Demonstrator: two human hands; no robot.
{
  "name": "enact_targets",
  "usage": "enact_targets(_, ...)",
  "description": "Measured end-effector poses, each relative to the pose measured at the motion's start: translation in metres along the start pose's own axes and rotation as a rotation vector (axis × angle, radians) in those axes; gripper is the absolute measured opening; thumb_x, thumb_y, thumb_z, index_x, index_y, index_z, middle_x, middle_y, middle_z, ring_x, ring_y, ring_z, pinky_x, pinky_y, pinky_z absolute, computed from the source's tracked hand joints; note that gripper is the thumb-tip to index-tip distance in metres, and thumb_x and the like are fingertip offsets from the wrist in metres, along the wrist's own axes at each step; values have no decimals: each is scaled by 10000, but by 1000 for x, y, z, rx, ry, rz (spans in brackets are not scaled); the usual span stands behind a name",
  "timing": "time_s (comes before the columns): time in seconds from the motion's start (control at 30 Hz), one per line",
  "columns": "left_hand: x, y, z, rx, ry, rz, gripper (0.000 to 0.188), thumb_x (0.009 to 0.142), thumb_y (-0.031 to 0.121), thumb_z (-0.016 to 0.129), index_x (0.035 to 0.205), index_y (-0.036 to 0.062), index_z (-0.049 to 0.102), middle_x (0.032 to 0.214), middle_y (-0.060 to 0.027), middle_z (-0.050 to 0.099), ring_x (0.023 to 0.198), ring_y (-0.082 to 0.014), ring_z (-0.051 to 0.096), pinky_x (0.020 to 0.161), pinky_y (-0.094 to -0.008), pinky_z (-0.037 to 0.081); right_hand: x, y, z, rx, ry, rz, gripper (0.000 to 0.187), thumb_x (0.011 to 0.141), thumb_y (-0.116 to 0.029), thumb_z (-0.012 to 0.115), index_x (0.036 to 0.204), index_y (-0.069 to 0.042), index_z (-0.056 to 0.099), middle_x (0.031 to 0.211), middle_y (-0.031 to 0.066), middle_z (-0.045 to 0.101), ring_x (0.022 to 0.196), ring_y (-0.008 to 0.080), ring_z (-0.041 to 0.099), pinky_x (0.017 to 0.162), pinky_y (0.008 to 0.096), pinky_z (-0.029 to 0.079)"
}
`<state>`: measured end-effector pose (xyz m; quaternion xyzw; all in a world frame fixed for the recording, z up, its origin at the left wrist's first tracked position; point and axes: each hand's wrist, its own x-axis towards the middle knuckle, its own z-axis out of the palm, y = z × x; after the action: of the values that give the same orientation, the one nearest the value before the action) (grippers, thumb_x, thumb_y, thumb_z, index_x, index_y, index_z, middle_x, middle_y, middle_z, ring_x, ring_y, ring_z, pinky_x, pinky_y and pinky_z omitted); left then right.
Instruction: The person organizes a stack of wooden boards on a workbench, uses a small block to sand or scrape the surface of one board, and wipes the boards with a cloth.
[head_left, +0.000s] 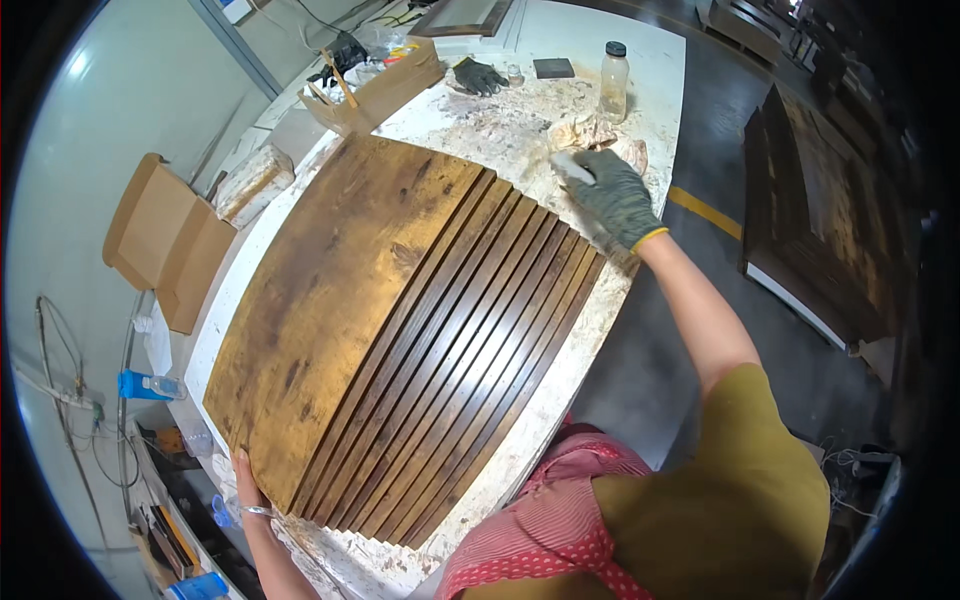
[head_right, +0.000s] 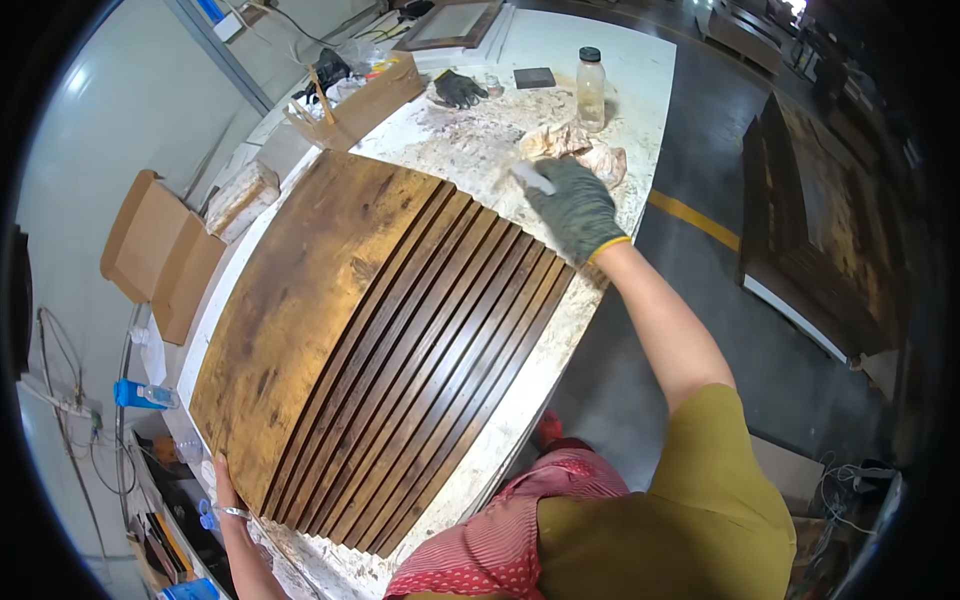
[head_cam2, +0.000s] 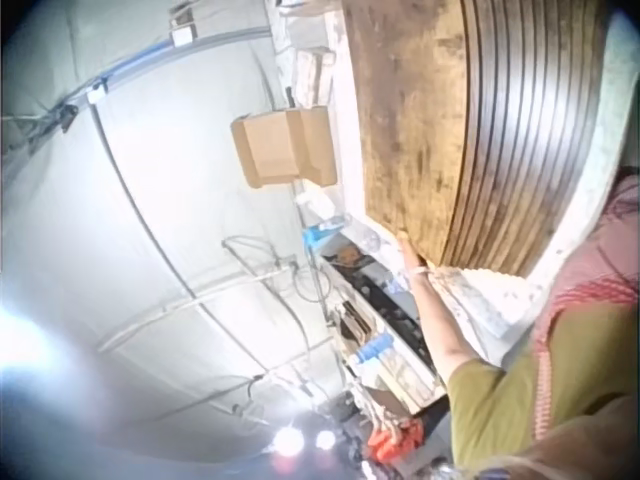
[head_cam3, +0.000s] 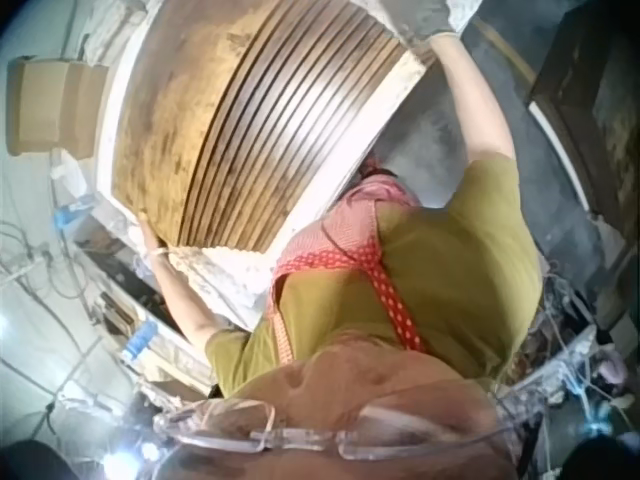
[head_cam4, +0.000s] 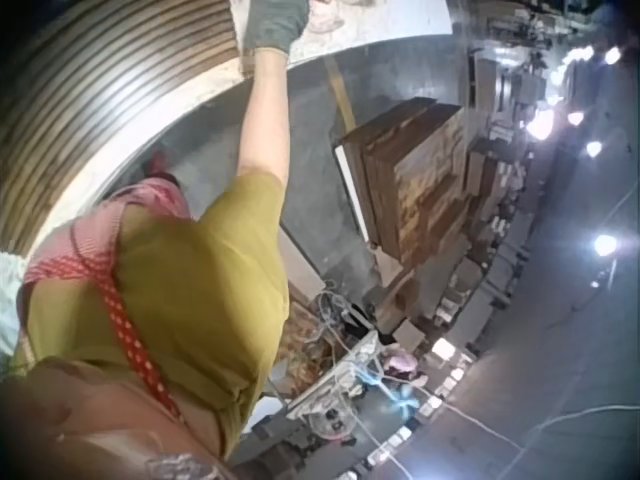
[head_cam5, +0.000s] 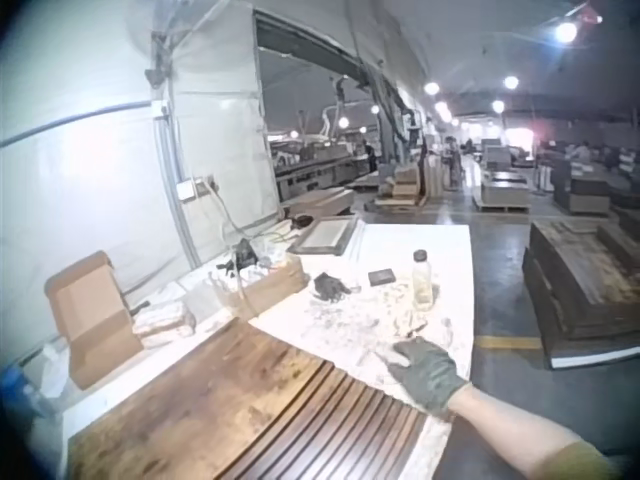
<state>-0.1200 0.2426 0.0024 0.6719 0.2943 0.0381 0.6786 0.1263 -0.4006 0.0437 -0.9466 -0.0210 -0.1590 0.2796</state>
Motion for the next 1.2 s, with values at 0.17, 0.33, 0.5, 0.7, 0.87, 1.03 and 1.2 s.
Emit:
enact_targets(0.17,4,-2,-8,-15,-31,10,589,908,394,479,1395,145,262,1322,-92,407,1147,-236,470,916,-357,433,-52,9,12,161,49,38,351,822,-283,598,1064,-29,596,956,186,584,907,325,573,805,389,451)
enact_targets(0.33,6,1,0,26,-5,-2,587,909,398,476,1393,143,265,1328,-91,400,1162,-227,457,930,-354,419,-79,10,20,64,133,-35,376,799,-262,630,1058,5,577,946,184,578,878,332,565,784,397,451)
enact_targets(0.5,2,0,3,24,24,1,600,896,425,484,1385,143,281,1317,-88,411,1152,-230,468,922,-354,429,-138,-29,34,-123,-140,-473,432,741,-277,643,1098,-48,566,875,157,566,831,322,556,732,413,447)
enact_targets(0.7,9,-9,-26,-23,6,-120,604,884,444,496,1358,111,323,1287,-97,439,1147,-215,459,937,-343,408,-96,63,39,-334,169,-383,353,771,-170,540,1089,-20,574,941,186,595,889,346,566,788,446,449)
enact_targets(0.87,13,-11,-14,120,25,13,633,883,421,506,1365,65,302,1311,-108,420,1178,-207,431,966,-323,371,-82,14,11,121,103,-110,350,815,-225,611,1093,-15,580,992,179,589,911,329,582,808,385,456)
enact_targets(1.03,5,0,1,72,-9,9,664,887,414,503,1388,53,259,1341,-112,391,1206,-211,408,978,-327,358,-78,-59,44,106,87,-333,348,798,-194,614,1099,-23,575,1003,174,589,924,336,567,823,396,440)
enact_targets(1.2,2,0,1,149,15,75,701,888,414,503,1421,70,204,1394,-109,335,1261,-208,349,1018,-305,303,-123,-152,76,-2,10,-542,294,743,-187,605,985,-24,568,813,136,539,742,305,528,678,416,416)
